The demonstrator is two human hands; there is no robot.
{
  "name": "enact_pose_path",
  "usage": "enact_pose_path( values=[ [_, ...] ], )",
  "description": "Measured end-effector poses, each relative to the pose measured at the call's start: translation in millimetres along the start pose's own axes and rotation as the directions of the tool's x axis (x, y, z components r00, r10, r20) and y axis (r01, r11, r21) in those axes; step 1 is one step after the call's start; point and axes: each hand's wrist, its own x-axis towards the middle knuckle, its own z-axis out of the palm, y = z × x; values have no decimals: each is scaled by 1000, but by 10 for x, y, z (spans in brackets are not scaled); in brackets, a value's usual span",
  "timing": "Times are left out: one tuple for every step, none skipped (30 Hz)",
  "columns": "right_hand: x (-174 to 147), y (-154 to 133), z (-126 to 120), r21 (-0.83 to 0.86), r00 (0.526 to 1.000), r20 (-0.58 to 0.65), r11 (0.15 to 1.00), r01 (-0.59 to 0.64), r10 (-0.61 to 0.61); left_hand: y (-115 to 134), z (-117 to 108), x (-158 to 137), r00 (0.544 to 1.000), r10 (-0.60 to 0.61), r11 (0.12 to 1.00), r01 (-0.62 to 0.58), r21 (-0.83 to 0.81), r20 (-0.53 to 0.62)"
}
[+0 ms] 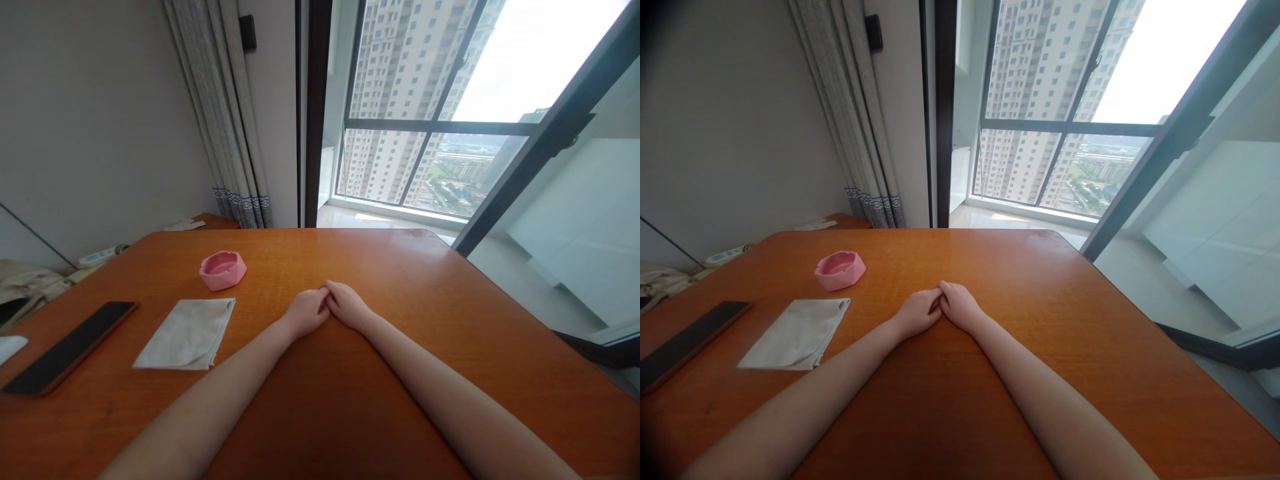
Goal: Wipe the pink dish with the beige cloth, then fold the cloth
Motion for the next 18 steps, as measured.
enact_pose_path(
  values=[
    [-7, -20, -12, 0, 1000, 17, 1000, 3, -3, -12, -5, -24, 1000, 16, 1000, -16, -8, 2],
    [-12, -39, -22, 1, 1000, 27, 1000, 5, -5, -24, -8, -44, 1000, 27, 1000, -27, -15, 2],
    [-16, -56, -30, 2, 999, 33, 1000, 4, -4, -35, -9, -58, 999, 37, 999, -37, -21, 2],
    [-18, -70, -36, 4, 999, 36, 1000, -2, 2, -44, -8, -65, 999, 43, 999, -43, -25, 1],
    [-18, -79, -41, 5, 999, 37, 1000, -10, 10, -51, -6, -66, 999, 46, 999, -46, -29, 1],
    [-18, -83, -43, 5, 999, 38, 1000, -19, 18, -56, -2, -62, 999, 46, 998, -46, -31, 1],
    [-17, -85, -44, 2, 999, 38, 1000, -27, 27, -60, 2, -56, 999, 47, 998, -46, -35, 1],
    [-16, -83, -43, -3, 999, 39, 999, -33, 33, -62, 7, -49, 999, 48, 998, -48, -39, 1],
    [-15, -80, -43, -8, 999, 39, 999, -36, 37, -64, 12, -43, 999, 51, 998, -51, -43, 0],
    [-15, -77, -41, -12, 999, 38, 999, -37, 37, -66, 17, -40, 998, 55, 997, -55, -46, -1],
    [-16, -73, -40, -14, 999, 36, 999, -34, 35, -67, 21, -38, 998, 58, 997, -58, -49, -2],
    [-17, -70, -39, -15, 999, 33, 999, -31, 32, -68, 25, -39, 998, 59, 997, -59, -50, -2],
    [-19, -67, -37, -15, 999, 32, 1000, -27, 27, -68, 28, -42, 998, 58, 997, -58, -50, -2],
    [-20, -64, -35, -17, 999, 30, 1000, -24, 24, -68, 30, -46, 998, 57, 997, -57, -50, -2],
    [-21, -61, -33, -20, 999, 27, 1000, -22, 23, -67, 30, -49, 998, 56, 997, -56, -51, -3],
    [-22, -59, -30, -22, 999, 27, 1000, -22, 23, -67, 28, -52, 998, 57, 997, -57, -52, -3],
    [-22, -57, -28, -23, 999, 27, 999, -23, 23, -66, 24, -55, 998, 59, 997, -59, -54, -3],
    [-22, -56, -26, -23, 999, 26, 999, -23, 24, -67, 19, -56, 998, 62, 997, -62, -56, -3]
  ],
)
